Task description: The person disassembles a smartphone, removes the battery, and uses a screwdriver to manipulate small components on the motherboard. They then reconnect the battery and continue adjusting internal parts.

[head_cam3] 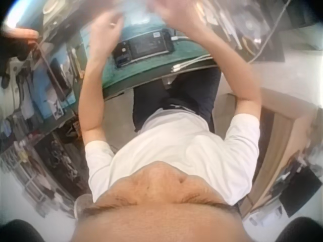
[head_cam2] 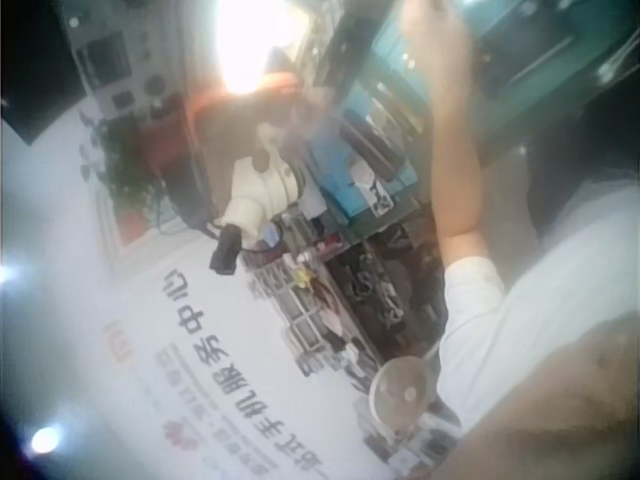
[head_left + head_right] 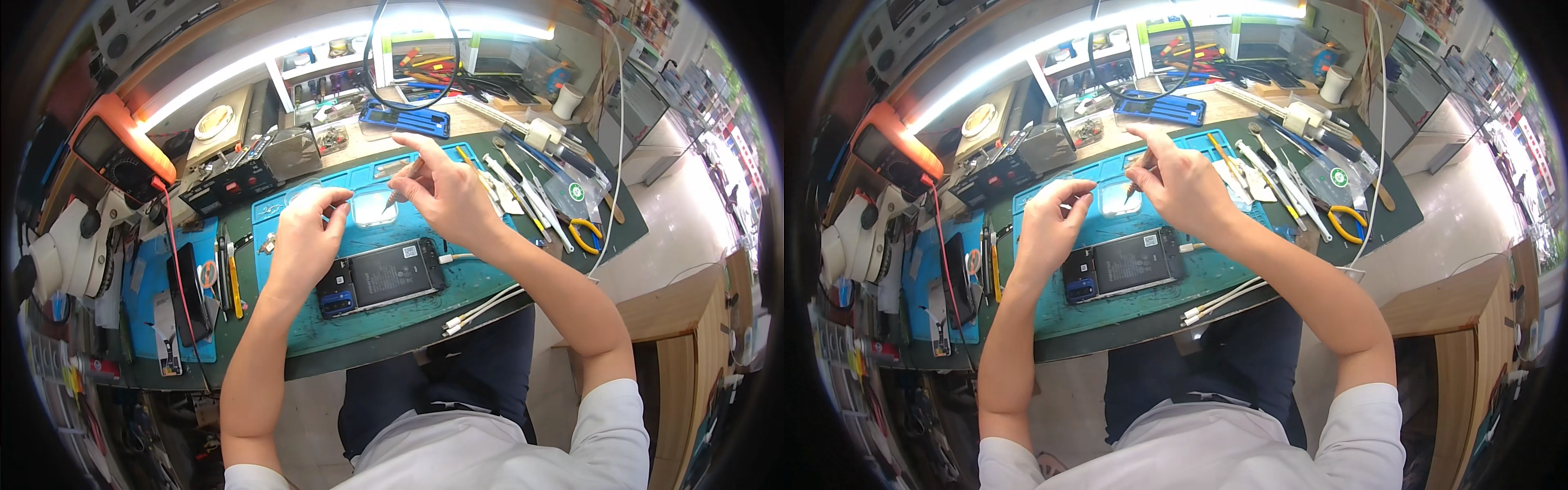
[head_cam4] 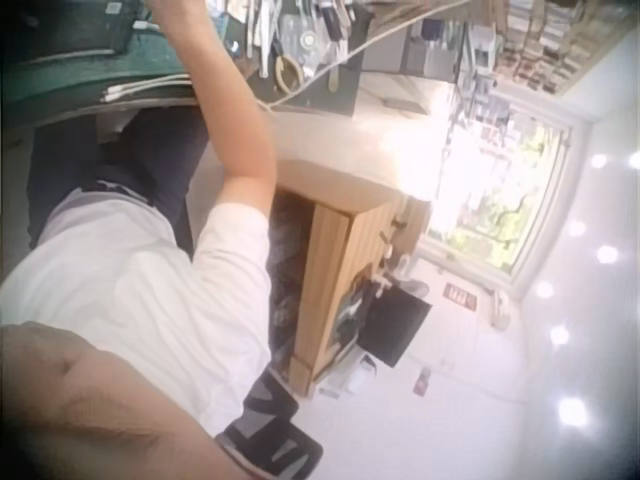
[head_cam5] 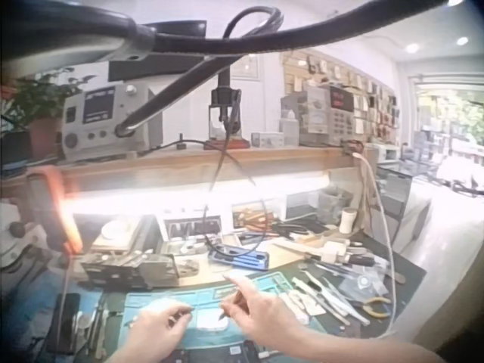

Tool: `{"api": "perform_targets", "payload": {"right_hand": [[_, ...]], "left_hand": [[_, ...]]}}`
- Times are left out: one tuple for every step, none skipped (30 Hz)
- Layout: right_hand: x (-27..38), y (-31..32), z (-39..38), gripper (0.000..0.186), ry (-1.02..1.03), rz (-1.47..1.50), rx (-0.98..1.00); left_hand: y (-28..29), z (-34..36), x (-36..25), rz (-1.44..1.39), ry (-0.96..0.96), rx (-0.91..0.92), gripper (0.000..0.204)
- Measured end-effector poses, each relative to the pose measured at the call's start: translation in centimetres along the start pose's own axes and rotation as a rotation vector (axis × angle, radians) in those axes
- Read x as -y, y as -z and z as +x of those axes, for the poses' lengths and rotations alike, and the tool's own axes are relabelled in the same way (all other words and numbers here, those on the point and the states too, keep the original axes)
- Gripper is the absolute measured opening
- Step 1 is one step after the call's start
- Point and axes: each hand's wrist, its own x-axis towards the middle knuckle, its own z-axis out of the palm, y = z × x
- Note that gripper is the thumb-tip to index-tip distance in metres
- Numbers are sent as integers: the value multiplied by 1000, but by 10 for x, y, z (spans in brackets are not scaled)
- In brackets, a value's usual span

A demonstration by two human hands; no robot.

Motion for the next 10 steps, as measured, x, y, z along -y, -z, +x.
{"api": "perform_targets", "payload": {"right_hand": [[0, -3, 0, 54, -23, -25, 14], [1, -4, -1, 54, -35, -23, 5], [1, -4, 0, 54, -43, -8, 10], [1, -5, 0, 54, -52, 7, 14], [1, -6, 1, 54, -60, 22, 18], [0, -5, 1, 55, -38, 41, -10], [-1, -5, 0, 56, -16, 60, -39], [-1, -4, 0, 57, 6, 80, -68], [-1, -4, 0, 58, 18, 76, -65], [2, -2, 1, 59, 30, 72, -62]], "left_hand": [[0, -1, 2, 7, 8, 9, 21], [-1, -1, 3, -1, -2, 2, 19], [-1, -1, 2, 1, 1, 16, 19], [-1, -2, 0, 2, 4, 29, 19], [-1, -2, -1, 4, 7, 43, 19], [-1, -2, -5, 2, 17, 65, 19], [-2, -3, -8, 1, 27, 87, 20], [-3, -4, -10, 0, 37, 108, 20], [-4, -5, -11, -3, 18, 113, 21], [-4, -5, -10, -5, -2, 118, 21]]}}
